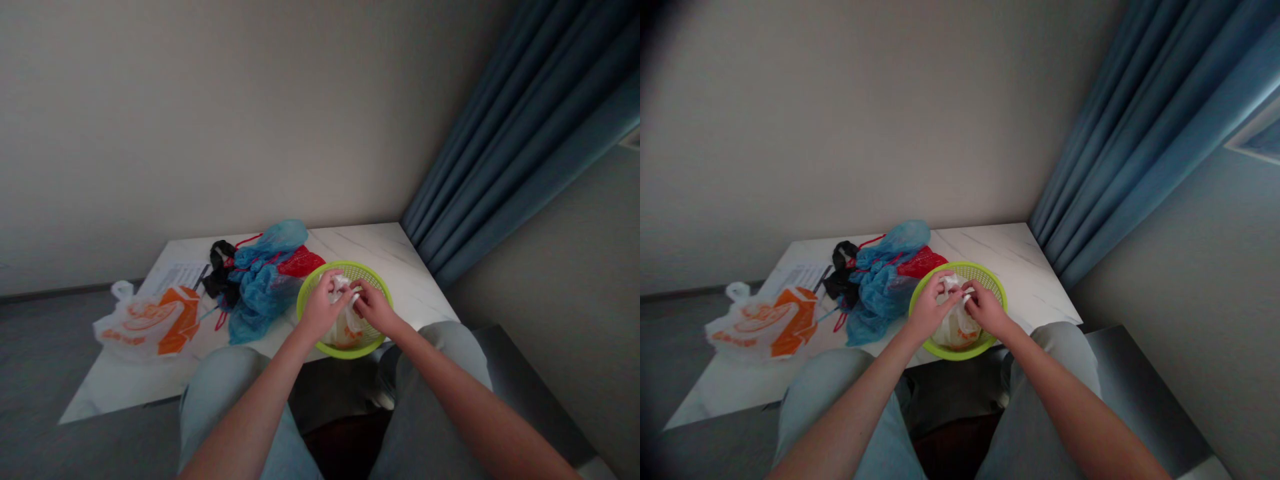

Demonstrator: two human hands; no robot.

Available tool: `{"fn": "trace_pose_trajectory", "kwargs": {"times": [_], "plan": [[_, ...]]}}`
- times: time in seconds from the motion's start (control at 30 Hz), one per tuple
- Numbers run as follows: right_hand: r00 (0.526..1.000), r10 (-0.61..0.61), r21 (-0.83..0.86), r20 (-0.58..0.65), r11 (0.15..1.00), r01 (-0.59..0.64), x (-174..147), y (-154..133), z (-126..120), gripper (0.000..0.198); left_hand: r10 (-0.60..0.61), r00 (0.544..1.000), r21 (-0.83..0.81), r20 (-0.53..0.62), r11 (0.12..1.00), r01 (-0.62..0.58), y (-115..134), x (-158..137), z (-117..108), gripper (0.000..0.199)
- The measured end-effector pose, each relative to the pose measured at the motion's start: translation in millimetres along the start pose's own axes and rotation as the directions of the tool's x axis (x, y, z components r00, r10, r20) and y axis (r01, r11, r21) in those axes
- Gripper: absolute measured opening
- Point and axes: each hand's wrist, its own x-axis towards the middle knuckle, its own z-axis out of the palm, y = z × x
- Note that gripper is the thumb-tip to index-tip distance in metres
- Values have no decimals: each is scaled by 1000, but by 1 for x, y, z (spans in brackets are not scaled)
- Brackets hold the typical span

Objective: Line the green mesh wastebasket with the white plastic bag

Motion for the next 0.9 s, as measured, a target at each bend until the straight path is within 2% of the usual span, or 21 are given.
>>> {"fn": "trace_pose_trajectory", "kwargs": {"times": [0.1, 0.2, 0.4, 0.5, 0.57, 0.67, 0.73, 0.83, 0.9], "plan": [[999, 36, 224, -11, 974, -32, 1, 0, 3, 19, 39, 997, 78, 71, 996, -45, 5, -5, 3, 55], [999, 39, 329, -20, 944, -30, 1, -2, 2, 20, 65, 994, 134, 86, 988, -76, 6, -6, 5, 50], [1000, 26, 376, -2, 926, -24, 1, -11, -4, 25, 93, 994, 212, 65, 972, -105, 4, -4, 4, 42], [994, 9, 353, -113, 935, 31, 0, -13, -8, 23, 184, 982, 298, 47, 935, -190, 11, -3, 0, 39], [975, -9, 321, -221, 943, 81, 0, -14, -10, 20, 279, 960, 334, 38, 902, -275, 26, -2, -7, 38], [935, -30, 290, -354, 947, 140, 0, -14, -13, 18, 424, 905, 400, -20, 833, -382, 61, -4, -24, 36], [907, -37, 280, -419, 945, 168, 0, -11, -14, 18, 532, 845, 486, -61, 755, -440, 90, -10, -41, 34], [897, -60, 262, -438, 946, 191, -3, -9, -14, 17, 681, 730, 631, -59, 592, -501, 132, -30, -74, 35], [910, -87, 253, -404, 946, 203, -10, -13, -7, 16, 744, 662, 686, -87, 527, -502, 157, -53, -101, 36]]}}
